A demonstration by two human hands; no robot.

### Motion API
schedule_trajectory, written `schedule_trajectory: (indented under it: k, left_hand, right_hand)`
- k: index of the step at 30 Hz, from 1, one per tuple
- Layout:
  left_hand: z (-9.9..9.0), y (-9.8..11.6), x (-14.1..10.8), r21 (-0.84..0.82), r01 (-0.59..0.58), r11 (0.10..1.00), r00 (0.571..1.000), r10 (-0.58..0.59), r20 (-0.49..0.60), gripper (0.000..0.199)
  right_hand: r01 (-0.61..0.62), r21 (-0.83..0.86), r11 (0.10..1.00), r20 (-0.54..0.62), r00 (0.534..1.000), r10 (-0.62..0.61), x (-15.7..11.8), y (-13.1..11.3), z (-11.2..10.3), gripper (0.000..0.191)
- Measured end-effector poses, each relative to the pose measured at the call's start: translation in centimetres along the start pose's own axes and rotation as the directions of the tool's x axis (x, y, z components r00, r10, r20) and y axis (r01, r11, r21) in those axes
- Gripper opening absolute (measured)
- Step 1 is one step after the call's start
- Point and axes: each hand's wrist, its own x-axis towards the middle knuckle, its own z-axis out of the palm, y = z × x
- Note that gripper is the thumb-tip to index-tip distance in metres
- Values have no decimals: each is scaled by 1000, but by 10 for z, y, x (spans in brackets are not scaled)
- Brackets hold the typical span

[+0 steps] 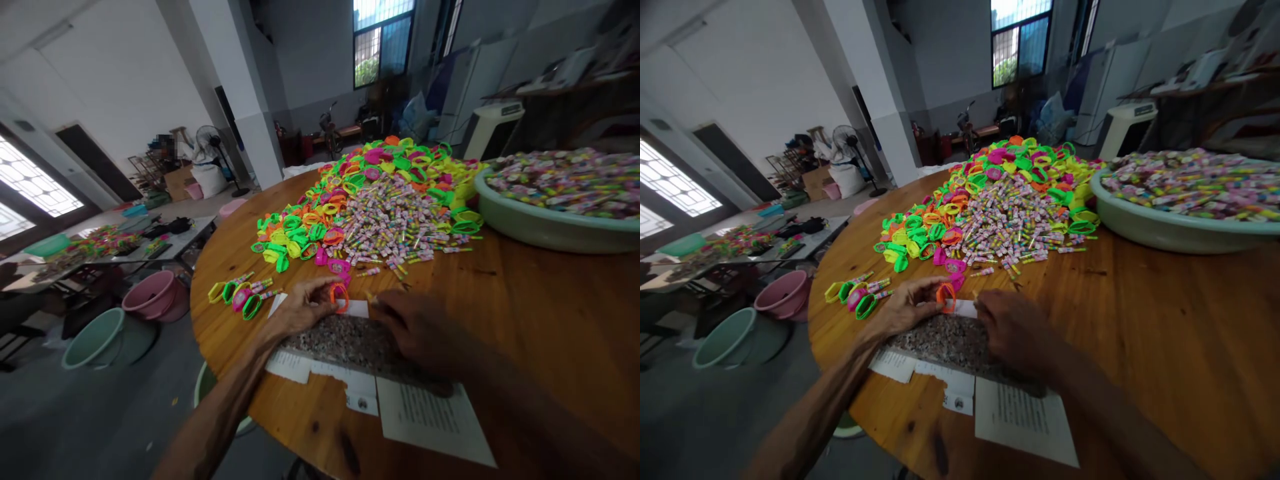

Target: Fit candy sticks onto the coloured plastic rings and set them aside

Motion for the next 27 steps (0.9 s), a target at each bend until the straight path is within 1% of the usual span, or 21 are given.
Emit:
schedule_trajectory:
  k: [2, 5, 6, 8, 11, 13, 14, 16, 17, 20, 23, 25, 27]
  left_hand:
    - [2, -1, -3, 90, -65, 994, 998, 66, -9, 45]
    - [4, -1, -11, 194, -133, 972, 991, 136, 2, 36]
    - [4, 0, -14, 233, -139, 962, 990, 143, 2, 35]
    - [4, 1, -19, 322, -141, 936, 989, 148, 1, 33]
    - [5, 0, -26, 402, -183, 897, 980, 200, -2, 29]
    - [6, 0, -29, 422, -222, 879, 969, 245, -1, 26]
    - [6, -1, -31, 427, -232, 874, 967, 256, 1, 26]
    - [6, 0, -34, 439, -232, 868, 967, 253, 10, 28]
    - [7, 1, -35, 446, -228, 865, 968, 249, 11, 29]
    - [8, 2, -39, 464, -203, 862, 971, 238, -18, 27]
    - [9, -3, -40, 441, -183, 878, 971, 232, -59, 14]
    - [9, -8, -39, 421, -172, 891, 971, 224, -79, 12]
    - [6, -11, -37, 411, -148, 900, 976, 200, -86, 19]
  right_hand:
    - [45, 24, 999, 39, 998, -46, -15, -15, 2, 17]
    - [64, -47, 997, 122, 991, -58, -28, -27, 5, 21]
    - [67, -51, 996, 134, 989, -60, -30, -28, 5, 22]
    - [80, -6, 997, 148, 986, -78, -31, -27, 3, 24]
    - [94, 93, 991, 167, 980, -109, -28, -25, -1, 18]
    - [93, 131, 987, 153, 982, -112, -25, -25, -3, 12]
    - [91, 129, 988, 132, 985, -108, -24, -25, -4, 12]
    - [92, 89, 992, 100, 990, -101, -21, -28, -5, 14]
    - [94, 61, 994, 102, 990, -100, -20, -30, -5, 14]
    - [113, 16, 994, 180, 977, -114, -17, -34, -6, 22]
    - [150, -35, 988, 229, 963, -138, -14, -36, -4, 33]
    - [186, -99, 978, 230, 960, -159, -13, -35, -3, 33]
    - [209, -148, 967, 208, 962, -177, -10, -33, -3, 27]
